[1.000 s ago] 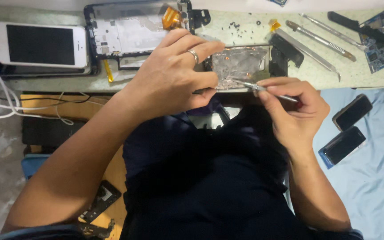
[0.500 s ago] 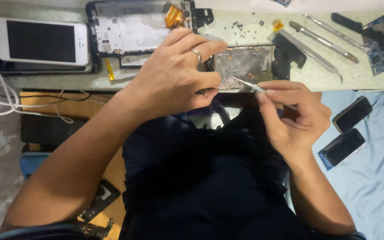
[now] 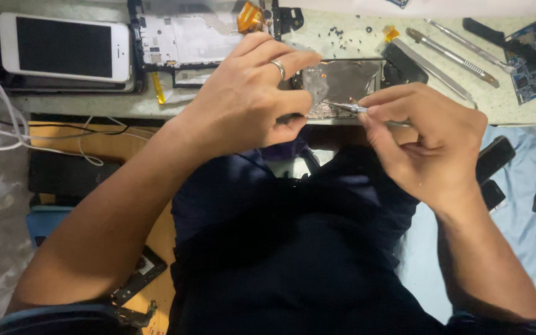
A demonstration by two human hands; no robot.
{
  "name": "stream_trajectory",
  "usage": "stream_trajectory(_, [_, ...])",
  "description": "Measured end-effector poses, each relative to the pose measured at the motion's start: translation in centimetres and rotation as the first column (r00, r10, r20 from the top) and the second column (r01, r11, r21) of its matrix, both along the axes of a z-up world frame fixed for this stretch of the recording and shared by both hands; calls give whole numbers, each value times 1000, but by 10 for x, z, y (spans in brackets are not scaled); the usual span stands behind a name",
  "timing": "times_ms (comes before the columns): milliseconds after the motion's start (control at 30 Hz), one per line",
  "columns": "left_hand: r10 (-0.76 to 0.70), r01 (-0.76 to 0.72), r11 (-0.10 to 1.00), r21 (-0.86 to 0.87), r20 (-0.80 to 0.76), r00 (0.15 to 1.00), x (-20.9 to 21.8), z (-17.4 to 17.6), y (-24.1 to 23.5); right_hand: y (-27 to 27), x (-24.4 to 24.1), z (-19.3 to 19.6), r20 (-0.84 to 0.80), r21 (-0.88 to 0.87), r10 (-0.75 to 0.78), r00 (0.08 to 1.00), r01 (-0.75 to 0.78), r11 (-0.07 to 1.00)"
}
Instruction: The person scrapes adhesive residue from the back of a smartphone using a metal tool, then uses tweezers to peel off copper shielding and other internal components. The person continues to remove small parts and clean the interior of the phone.
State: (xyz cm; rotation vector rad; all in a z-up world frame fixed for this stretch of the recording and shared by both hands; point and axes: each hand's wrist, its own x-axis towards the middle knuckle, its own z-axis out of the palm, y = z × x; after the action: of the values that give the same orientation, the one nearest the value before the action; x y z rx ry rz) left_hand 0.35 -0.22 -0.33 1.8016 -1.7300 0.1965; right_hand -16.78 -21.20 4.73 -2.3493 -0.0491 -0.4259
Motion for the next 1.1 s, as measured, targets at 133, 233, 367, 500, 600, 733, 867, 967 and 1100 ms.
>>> stream_trajectory(133, [13, -13, 1000, -7, 25, 1000, 1, 2, 0, -3, 6, 10, -14, -31, 62, 998, -63, 998])
stream_trajectory(233, [10, -10, 1000, -8, -32, 999, 3, 3, 1, 1, 4, 13, 1, -29, 49, 999, -49, 998])
stream_trajectory(367, [-12, 11, 1000, -15, -51, 999, 4, 4, -1, 6, 3, 10, -26, 78, -38, 999, 40, 996])
stream_trajectory(500, [-21, 22, 999, 27, -29, 999, 6, 8, -3, 12, -4, 5, 67, -66, -17, 998, 22, 998])
stream_trajectory(600, [-31, 32, 999, -23, 32, 999, 7, 8, -5, 9, -11, -2, 66, -5, -45, 997, 45, 999])
stream_trajectory(733, [-17, 17, 1000, 12, -6, 1000, 5, 8, -3, 8, -21, -21, 52, 219, -90, 995, 77, 973])
stream_trajectory(867, [-3, 1, 1000, 27, 42, 999, 2, 12, -7, 9, -26, -25, 68, 185, -78, 995, 65, 981])
stream_trajectory(967, [-13, 11, 999, 50, 48, 999, 3, 14, -10, 17, -22, -15, 129, 30, -73, 989, 70, 997])
stream_trajectory(1100, [-17, 16, 1000, 22, 67, 998, 5, 12, -9, 18, -9, 10, -58, 160, -116, 992, 124, 979])
